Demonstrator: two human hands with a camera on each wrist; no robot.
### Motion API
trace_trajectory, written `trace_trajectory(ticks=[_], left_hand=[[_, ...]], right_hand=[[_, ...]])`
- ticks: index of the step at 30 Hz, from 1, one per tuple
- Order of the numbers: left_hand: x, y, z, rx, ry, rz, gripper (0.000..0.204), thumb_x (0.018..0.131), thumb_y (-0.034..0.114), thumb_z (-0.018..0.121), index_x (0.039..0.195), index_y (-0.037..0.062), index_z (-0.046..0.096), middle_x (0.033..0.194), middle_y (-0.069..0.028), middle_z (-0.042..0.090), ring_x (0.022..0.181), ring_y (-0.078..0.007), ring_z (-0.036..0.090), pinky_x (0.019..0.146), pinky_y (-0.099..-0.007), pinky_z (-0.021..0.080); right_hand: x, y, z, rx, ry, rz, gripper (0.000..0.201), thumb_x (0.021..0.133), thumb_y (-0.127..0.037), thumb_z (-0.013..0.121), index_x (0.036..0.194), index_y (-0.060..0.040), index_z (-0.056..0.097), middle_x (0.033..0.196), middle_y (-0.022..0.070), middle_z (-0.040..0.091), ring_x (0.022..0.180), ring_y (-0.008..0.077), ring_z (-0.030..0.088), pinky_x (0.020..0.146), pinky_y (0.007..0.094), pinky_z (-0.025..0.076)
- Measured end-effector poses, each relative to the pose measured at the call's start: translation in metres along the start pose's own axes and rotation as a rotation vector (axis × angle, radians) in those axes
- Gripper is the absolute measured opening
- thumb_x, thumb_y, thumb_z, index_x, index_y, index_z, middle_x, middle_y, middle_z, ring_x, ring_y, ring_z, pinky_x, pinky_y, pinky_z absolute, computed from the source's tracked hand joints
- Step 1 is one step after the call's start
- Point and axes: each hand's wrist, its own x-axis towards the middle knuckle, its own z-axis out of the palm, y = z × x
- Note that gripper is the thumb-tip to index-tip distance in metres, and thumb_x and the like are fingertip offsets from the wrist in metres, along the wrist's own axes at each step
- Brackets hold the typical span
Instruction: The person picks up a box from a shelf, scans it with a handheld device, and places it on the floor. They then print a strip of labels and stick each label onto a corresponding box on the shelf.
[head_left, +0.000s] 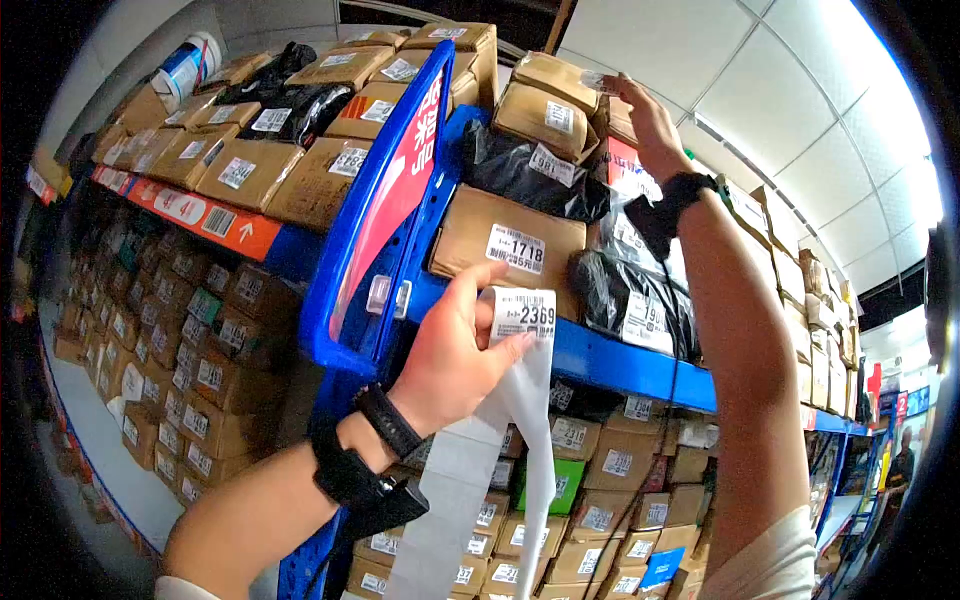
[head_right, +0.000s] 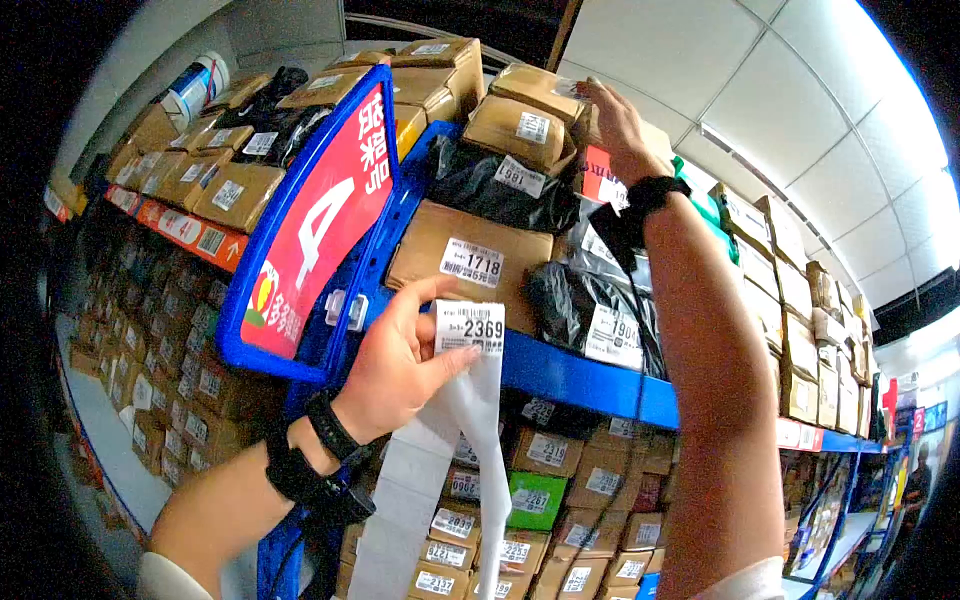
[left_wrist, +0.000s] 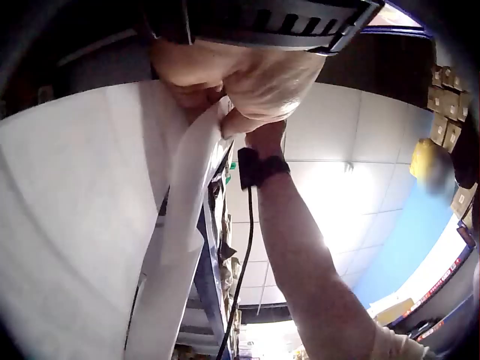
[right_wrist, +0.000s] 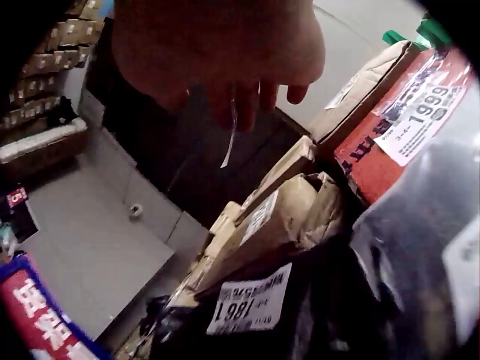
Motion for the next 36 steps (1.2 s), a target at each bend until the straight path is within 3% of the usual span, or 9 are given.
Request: trace_trajectory(ticks=[6,12,15,18,19,22,27,33,36], left_hand=[[0.002,0.002,0.003,-0.053,0.025,-0.121,0.052,0.086,-0.002,0.068,0.128,-0.0027,0.038,0.105,-0.0136,0.068,0.092,-0.0173,0.068,0.080,-0.0291,0.056],[0.000,0.003,0.005,-0.068,0.053,-0.147,0.053,0.087,0.000,0.067,0.130,-0.0035,0.036,0.109,-0.0148,0.067,0.097,-0.0178,0.067,0.082,-0.0306,0.055],[-0.001,0.002,0.006,-0.082,0.088,-0.116,0.052,0.087,0.001,0.067,0.129,-0.0041,0.037,0.109,-0.0151,0.067,0.096,-0.0175,0.067,0.082,-0.0310,0.055],[0.002,0.005,0.009,-0.039,0.118,-0.109,0.050,0.086,0.002,0.068,0.127,-0.0040,0.040,0.108,-0.0146,0.067,0.096,-0.0173,0.067,0.082,-0.0300,0.055],[0.002,0.005,0.010,0.028,0.131,-0.102,0.049,0.086,0.002,0.068,0.126,-0.0039,0.040,0.107,-0.0143,0.068,0.096,-0.0171,0.067,0.081,-0.0295,0.055],[-0.001,0.006,0.012,0.035,0.150,-0.129,0.046,0.087,0.001,0.068,0.125,-0.0035,0.042,0.105,-0.0134,0.068,0.094,-0.0167,0.067,0.079,-0.0285,0.055],[-0.034,0.025,0.033,-0.072,0.095,-0.266,0.033,0.088,0.002,0.066,0.116,-0.0028,0.050,0.104,-0.0111,0.067,0.091,-0.0138,0.066,0.080,-0.0263,0.053],[-0.093,0.034,0.088,-0.421,0.064,-0.320,0.023,0.090,-0.004,0.060,0.112,-0.0010,0.054,0.103,-0.0062,0.064,0.096,-0.0124,0.063,0.085,-0.0273,0.052],[-0.122,0.050,0.146,-0.135,0.097,-0.418,0.019,0.091,-0.006,0.058,0.109,-0.0028,0.053,0.100,-0.0080,0.064,0.094,-0.0116,0.063,0.081,-0.0251,0.052]], right_hand=[[0.067,0.033,0.046,0.280,0.034,0.193,0.052,0.098,-0.046,0.047,0.128,-0.0040,0.058,0.127,0.0162,0.057,0.113,0.0304,0.054,0.100,0.0398,0.042],[0.091,0.034,0.050,-1.023,-0.045,0.217,0.066,0.098,-0.061,0.022,0.133,-0.0183,0.057,0.137,0.0227,0.043,0.130,0.0381,0.035,0.107,0.0538,0.029],[0.062,-0.005,0.040,-1.210,-0.052,0.161,0.055,0.099,-0.056,0.032,0.129,-0.0176,0.057,0.134,0.0190,0.048,0.126,0.0389,0.041,0.104,0.0527,0.036],[0.110,0.070,0.037,-1.192,-0.237,-0.485,0.052,0.097,-0.054,0.038,0.127,-0.0159,0.057,0.131,0.0157,0.055,0.122,0.0365,0.050,0.101,0.0484,0.041],[0.077,0.035,0.057,-0.931,-0.082,-0.172,0.053,0.097,-0.053,0.038,0.121,-0.0108,0.060,0.131,0.0170,0.056,0.123,0.0375,0.050,0.101,0.0484,0.041],[0.105,0.091,0.078,-0.986,-0.191,-0.410,0.053,0.098,-0.050,0.036,0.115,-0.0081,0.064,0.124,0.0188,0.060,0.116,0.0382,0.055,0.099,0.0485,0.043],[-0.022,-0.031,0.085,-0.712,-0.085,-0.431,0.039,0.089,-0.041,0.051,0.101,-0.0083,0.070,0.097,0.0199,0.069,0.090,0.0368,0.066,0.078,0.0462,0.054],[-0.251,-0.127,-0.021,-0.047,-0.702,-0.189,0.035,0.085,-0.028,0.067,0.108,-0.0018,0.064,0.096,0.0217,0.064,0.085,0.0375,0.065,0.073,0.0427,0.053],[-0.339,-0.127,-0.085,0.082,-0.481,0.009,0.040,0.085,-0.026,0.070,0.113,0.0015,0.060,0.093,0.0188,0.063,0.082,0.0370,0.063,0.070,0.0417,0.052]])
